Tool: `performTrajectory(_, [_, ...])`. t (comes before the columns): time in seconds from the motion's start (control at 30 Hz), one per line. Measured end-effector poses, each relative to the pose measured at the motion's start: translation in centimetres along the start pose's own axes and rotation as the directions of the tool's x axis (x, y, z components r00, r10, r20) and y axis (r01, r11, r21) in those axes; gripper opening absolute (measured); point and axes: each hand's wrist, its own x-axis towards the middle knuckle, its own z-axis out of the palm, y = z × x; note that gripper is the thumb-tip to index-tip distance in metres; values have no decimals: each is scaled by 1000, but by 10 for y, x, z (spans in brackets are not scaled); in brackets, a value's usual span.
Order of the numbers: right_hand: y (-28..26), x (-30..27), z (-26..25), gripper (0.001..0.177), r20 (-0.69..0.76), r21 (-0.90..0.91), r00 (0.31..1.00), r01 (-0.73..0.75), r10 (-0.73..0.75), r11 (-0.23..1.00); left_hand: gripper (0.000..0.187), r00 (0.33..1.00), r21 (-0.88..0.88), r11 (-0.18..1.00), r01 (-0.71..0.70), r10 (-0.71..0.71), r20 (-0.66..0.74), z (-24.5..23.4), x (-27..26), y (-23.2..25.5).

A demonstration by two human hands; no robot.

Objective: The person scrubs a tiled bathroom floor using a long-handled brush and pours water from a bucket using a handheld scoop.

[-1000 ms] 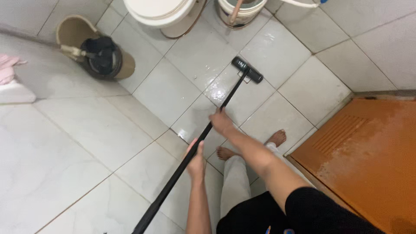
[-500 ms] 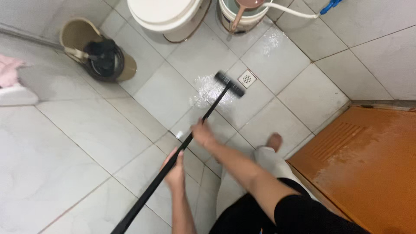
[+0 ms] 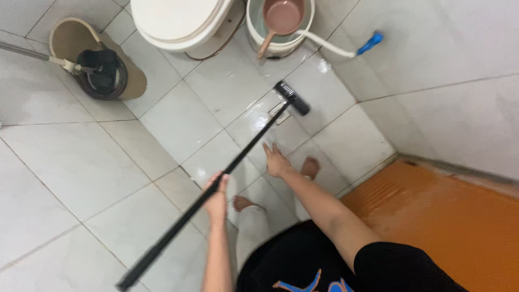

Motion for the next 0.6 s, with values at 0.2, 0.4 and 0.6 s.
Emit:
performTrajectory(0.2, [140,-56,-67,61,122,-201,989,103,-80,974,21,957,-695,714,83,-251,-144,34,-2,53])
performTrajectory(0.4, [176,-25,-188,40,-66,-226,959,256,-277,940,23,948,-565,823,-59,-130,-290,65,6,98])
performTrajectory(0.6, [153,24,-280,43,-96,-114,984,137,-149,984,37,912,-725,686,-64,-255,-322,96,40,140])
